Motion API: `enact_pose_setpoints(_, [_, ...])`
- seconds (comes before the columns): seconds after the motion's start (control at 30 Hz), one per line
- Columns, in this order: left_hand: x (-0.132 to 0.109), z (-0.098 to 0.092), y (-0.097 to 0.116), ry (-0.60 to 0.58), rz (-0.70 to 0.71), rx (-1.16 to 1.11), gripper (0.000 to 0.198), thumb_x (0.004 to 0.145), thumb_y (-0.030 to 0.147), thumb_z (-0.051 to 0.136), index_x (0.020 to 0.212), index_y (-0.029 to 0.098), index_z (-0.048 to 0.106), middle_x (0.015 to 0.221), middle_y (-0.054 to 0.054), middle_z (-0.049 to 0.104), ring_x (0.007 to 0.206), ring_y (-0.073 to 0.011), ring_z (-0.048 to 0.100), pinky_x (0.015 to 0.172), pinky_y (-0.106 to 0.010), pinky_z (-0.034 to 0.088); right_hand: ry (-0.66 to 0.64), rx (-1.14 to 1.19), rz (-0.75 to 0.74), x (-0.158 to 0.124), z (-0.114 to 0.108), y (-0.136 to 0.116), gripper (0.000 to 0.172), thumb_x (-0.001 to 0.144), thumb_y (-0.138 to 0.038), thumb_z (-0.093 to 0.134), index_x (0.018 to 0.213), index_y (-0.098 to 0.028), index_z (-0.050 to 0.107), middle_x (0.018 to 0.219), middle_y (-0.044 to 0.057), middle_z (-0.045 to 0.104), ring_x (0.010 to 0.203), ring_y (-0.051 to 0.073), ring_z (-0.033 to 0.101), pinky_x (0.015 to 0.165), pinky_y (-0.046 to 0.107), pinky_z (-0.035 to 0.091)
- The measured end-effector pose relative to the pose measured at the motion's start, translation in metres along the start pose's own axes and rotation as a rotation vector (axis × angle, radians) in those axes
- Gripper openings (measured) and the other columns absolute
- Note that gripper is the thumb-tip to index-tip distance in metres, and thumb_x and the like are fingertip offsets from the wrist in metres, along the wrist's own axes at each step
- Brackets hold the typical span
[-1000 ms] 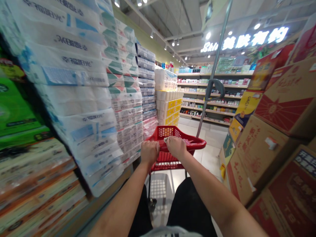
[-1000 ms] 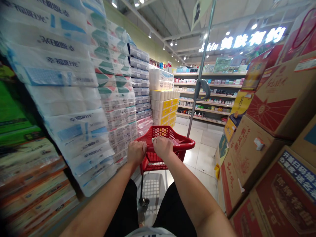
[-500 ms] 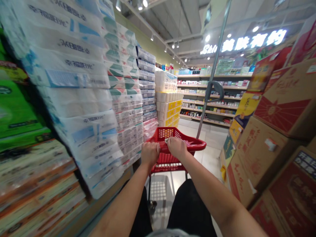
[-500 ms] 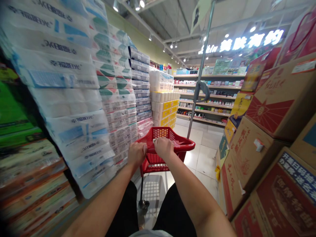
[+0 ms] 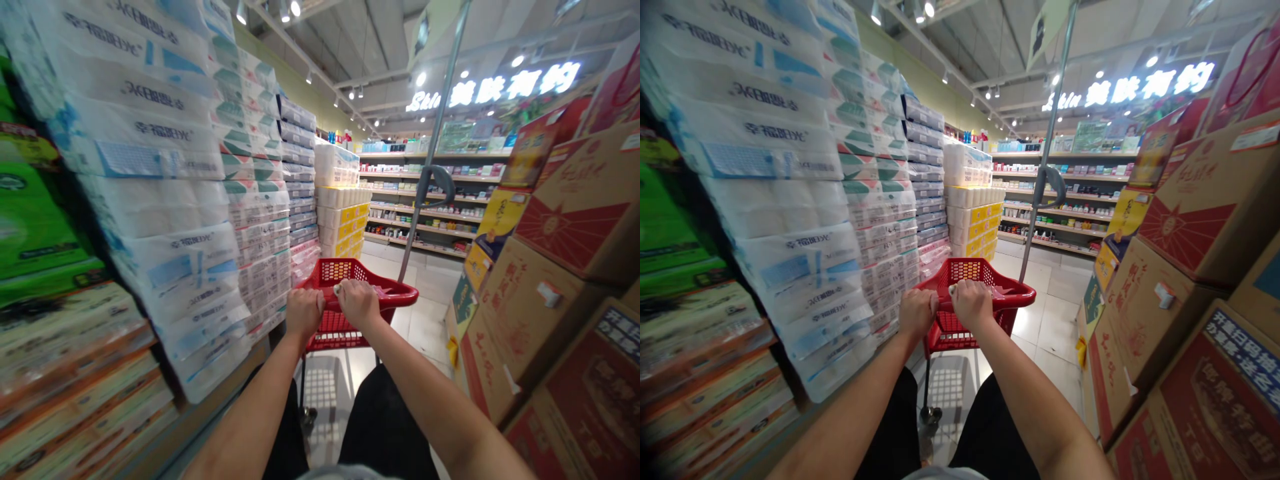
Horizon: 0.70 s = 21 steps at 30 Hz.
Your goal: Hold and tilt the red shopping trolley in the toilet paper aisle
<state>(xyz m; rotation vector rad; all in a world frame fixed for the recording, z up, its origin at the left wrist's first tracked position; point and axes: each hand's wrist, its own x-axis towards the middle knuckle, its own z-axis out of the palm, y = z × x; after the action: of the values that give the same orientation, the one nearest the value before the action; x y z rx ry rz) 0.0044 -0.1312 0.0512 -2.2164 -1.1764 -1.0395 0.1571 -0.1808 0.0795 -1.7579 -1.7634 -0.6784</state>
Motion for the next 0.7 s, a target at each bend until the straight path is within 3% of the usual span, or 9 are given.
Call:
enact_pose_setpoints(0.1, [0.0, -0.001, -0.001, -0.002, 0.003, -0.012, 0.033, 0.095, 0.026, 0.035, 0.072, 0.02, 0.059, 0.072, -0.006, 0.066, 0.075, -0.0218, 0.053, 0.081, -0.04, 0.03, 0.021, 0.01, -0.041, -0.004, -0.001, 0.0, 0.024, 0.095, -0.025, 0.039, 0.094, -0.017, 0.062, 0.091, 0.008, 0.066, 0.089, 0.02, 0.059, 0.086, 0.032, 0.038])
enact_pose_setpoints(0.27, [0.001, -0.001, 0.0, -0.013, -0.003, -0.015, 0.033, 0.094, 0.026, 0.036, 0.073, 0.02, 0.06, 0.074, -0.006, 0.066, 0.076, -0.022, 0.054, 0.081, -0.04, 0.031, -0.154, -0.001, 0.1, 0.008, -0.003, 0.0, 0.03, 0.097, -0.029, 0.038, 0.086, -0.016, 0.063, 0.087, 0.009, 0.067, 0.079, 0.02, 0.061, 0.074, 0.031, 0.041])
enact_pose_setpoints(0.43, [0.0, -0.002, -0.001, -0.021, 0.005, -0.001, 0.034, 0.095, 0.027, 0.035, 0.073, 0.02, 0.06, 0.074, -0.006, 0.066, 0.076, -0.0223, 0.054, 0.079, -0.04, 0.03, 0.013, 0.002, -0.036, -0.004, -0.002, 0.0, 0.025, 0.095, -0.027, 0.04, 0.092, -0.017, 0.063, 0.09, 0.009, 0.067, 0.089, 0.021, 0.06, 0.086, 0.033, 0.039])
enact_pose_setpoints(0.5, [-0.001, -0.002, -0.001, -0.017, 0.007, 0.003, 0.034, 0.095, 0.027, 0.034, 0.073, 0.02, 0.059, 0.073, -0.006, 0.065, 0.076, -0.0224, 0.054, 0.08, -0.04, 0.031, 0.016, 0.019, -0.037, -0.004, -0.002, 0.0, 0.024, 0.095, -0.026, 0.04, 0.093, -0.018, 0.063, 0.09, 0.008, 0.067, 0.089, 0.021, 0.06, 0.086, 0.033, 0.039])
enact_pose_setpoints(0.63, [0.0, -0.001, 0.0, -0.016, 0.004, -0.003, 0.034, 0.096, 0.027, 0.034, 0.074, 0.02, 0.059, 0.074, -0.006, 0.066, 0.077, -0.0224, 0.054, 0.082, -0.04, 0.031, -0.165, 0.044, 0.143, 0.013, -0.005, 0.0, 0.033, 0.096, -0.031, 0.037, 0.083, -0.017, 0.065, 0.084, 0.009, 0.068, 0.077, 0.021, 0.062, 0.074, 0.032, 0.043])
enact_pose_setpoints(0.7, [0.0, -0.001, 0.001, -0.018, 0.007, -0.008, 0.033, 0.095, 0.027, 0.035, 0.074, 0.02, 0.059, 0.075, -0.006, 0.066, 0.077, -0.0224, 0.054, 0.082, -0.04, 0.031, -0.188, 0.032, 0.169, 0.015, -0.005, 0.0, 0.036, 0.097, -0.032, 0.037, 0.082, -0.016, 0.065, 0.084, 0.01, 0.068, 0.076, 0.021, 0.062, 0.073, 0.032, 0.043])
